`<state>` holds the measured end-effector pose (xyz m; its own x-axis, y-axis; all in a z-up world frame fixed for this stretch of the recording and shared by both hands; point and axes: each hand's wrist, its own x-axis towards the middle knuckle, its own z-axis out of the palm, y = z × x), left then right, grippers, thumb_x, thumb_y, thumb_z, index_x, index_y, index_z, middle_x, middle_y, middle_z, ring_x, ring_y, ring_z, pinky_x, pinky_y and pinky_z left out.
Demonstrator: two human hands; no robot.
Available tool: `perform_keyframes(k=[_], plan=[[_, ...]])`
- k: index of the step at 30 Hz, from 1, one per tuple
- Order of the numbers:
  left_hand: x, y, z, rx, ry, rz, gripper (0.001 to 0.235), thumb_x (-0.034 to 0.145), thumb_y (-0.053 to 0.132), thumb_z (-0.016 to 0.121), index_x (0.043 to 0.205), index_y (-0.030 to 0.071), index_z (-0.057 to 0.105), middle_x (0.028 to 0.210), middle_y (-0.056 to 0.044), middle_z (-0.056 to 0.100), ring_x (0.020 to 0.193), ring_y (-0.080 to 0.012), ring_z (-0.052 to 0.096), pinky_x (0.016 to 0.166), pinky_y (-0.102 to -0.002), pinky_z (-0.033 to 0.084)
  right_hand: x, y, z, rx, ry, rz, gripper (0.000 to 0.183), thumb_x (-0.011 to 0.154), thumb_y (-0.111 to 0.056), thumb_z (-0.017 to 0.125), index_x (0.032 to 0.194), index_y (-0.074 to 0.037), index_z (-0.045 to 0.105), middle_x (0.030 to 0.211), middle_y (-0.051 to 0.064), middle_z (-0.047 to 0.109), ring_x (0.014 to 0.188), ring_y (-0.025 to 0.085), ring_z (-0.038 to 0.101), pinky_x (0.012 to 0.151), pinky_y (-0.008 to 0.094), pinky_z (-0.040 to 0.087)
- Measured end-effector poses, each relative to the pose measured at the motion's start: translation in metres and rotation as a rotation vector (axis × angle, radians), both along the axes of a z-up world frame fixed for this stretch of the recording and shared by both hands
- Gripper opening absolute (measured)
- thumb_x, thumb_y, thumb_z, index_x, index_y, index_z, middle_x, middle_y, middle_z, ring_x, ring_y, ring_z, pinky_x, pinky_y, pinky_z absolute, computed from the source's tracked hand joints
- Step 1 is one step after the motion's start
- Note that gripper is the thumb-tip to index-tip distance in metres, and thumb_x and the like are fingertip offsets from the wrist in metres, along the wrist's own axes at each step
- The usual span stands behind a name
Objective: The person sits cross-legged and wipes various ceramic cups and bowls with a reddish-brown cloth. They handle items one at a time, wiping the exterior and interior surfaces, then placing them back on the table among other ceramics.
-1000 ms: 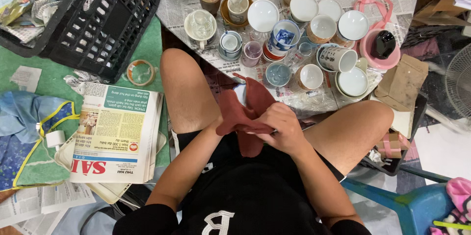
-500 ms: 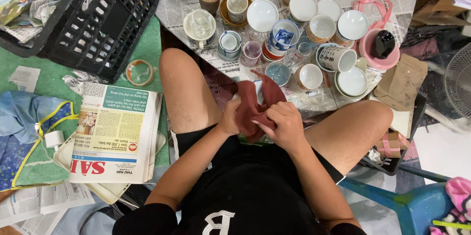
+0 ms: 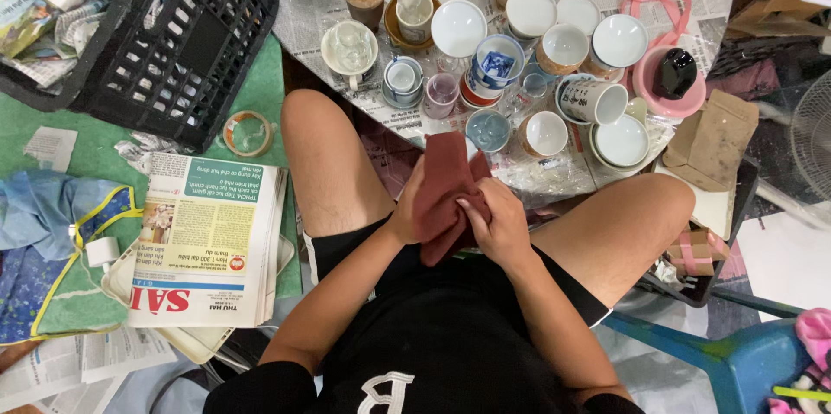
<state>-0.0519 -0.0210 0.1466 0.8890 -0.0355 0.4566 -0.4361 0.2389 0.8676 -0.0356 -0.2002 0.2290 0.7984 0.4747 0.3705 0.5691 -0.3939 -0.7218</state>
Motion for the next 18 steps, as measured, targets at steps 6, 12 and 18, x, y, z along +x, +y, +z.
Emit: perform_keyframes(k=[6,12,18], plan=[[-0.001,0.002,-0.007,-0.019,0.192,-0.155,0.049,0.097,0.019,0.072,0.141,0.003,0.055,0.14,-0.012,0.058,0.126,-0.0279,0.062,0.107,-0.04,0.05,0.001,-0.006,-0.011,0.073,0.003,0.128,0.016,0.088,-0.003,0.069,0.099,0.002,0.059,0.091,0.019,0.058,0.084,0.038,0.057,0.076,0.04,0.049],[0.002,0.005,0.003,0.169,0.171,-0.113,0.044,0.099,0.016,0.066,0.14,0.002,0.056,0.136,-0.011,0.063,0.124,-0.0239,0.063,0.105,-0.037,0.05,0.007,-0.01,-0.01,-0.014,0.232,-0.009,0.016,0.097,-0.014,0.064,0.097,0.001,0.065,0.082,0.018,0.062,0.07,0.037,0.06,0.067,0.04,0.049],[0.005,0.006,0.017,0.621,-0.284,0.206,0.04,0.107,0.012,0.055,0.146,0.003,0.055,0.151,-0.019,0.054,0.136,-0.0283,0.058,0.115,-0.037,0.046,0.016,-0.011,-0.017,-0.047,0.22,-0.009,0.024,0.103,-0.02,0.057,0.101,0.002,0.068,0.09,0.02,0.069,0.081,0.039,0.065,0.073,0.04,0.051]])
